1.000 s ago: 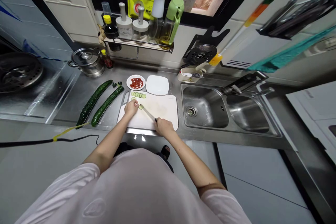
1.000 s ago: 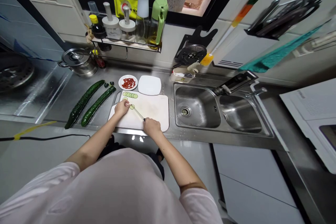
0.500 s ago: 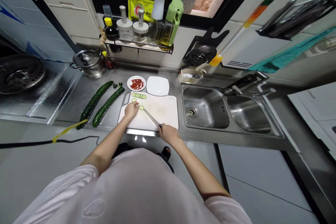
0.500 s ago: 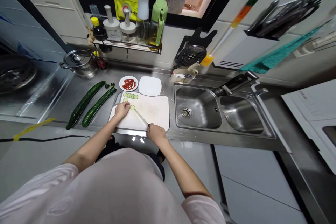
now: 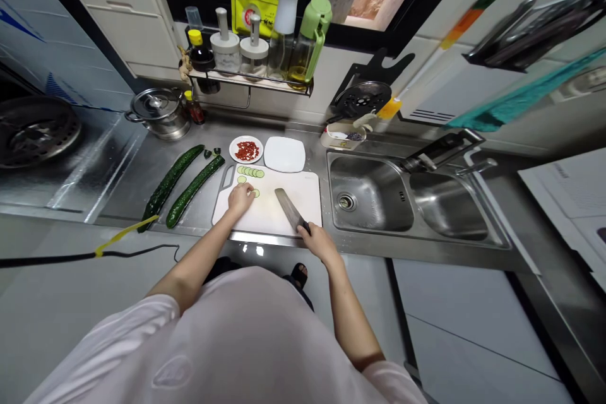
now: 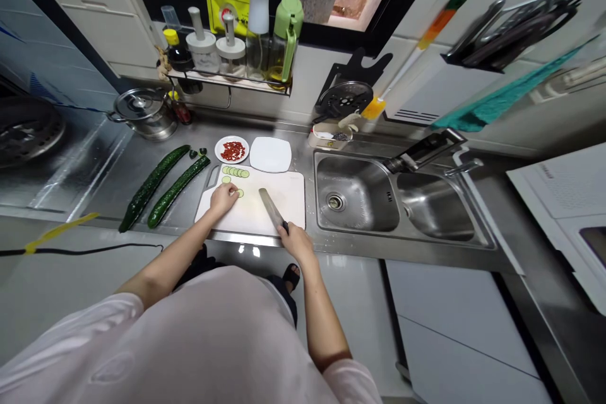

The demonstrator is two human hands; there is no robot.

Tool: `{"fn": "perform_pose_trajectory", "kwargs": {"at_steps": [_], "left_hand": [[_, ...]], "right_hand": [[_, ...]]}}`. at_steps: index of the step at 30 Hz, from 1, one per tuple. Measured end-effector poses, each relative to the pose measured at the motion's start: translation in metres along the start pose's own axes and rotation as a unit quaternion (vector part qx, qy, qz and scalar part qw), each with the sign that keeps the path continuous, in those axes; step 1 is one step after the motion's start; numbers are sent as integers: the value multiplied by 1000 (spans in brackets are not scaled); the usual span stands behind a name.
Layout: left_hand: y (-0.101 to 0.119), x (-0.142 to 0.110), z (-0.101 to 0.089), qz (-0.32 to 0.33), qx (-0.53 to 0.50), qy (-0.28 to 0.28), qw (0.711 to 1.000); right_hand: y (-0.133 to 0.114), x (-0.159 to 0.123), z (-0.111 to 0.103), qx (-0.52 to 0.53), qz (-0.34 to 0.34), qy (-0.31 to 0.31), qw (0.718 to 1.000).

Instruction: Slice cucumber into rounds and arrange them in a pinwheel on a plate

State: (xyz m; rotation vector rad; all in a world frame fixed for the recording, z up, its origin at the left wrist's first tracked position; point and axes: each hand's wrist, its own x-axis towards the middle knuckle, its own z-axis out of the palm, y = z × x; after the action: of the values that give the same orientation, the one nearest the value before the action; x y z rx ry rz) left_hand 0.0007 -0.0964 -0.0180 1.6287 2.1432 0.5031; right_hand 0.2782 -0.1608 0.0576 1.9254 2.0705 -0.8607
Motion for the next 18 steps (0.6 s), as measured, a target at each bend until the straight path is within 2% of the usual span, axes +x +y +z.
{"fn": "perform_pose_trajectory", "kwargs": {"at_steps": [4, 8, 14, 18], "left_hand": [[1, 10, -1, -39, -43, -22, 998], [-4, 14, -4, -71, -69, -18, 995], [-15, 20, -11, -131, -81, 23, 988], [-18, 24, -16, -152, -54, 58, 985]], "right_hand": [[11, 3, 5, 34, 8, 2, 999], [16, 8, 7, 45, 13, 19, 999], [13, 15, 11, 45, 16, 17, 999], [9, 17, 13, 29, 18, 13, 999]]}}
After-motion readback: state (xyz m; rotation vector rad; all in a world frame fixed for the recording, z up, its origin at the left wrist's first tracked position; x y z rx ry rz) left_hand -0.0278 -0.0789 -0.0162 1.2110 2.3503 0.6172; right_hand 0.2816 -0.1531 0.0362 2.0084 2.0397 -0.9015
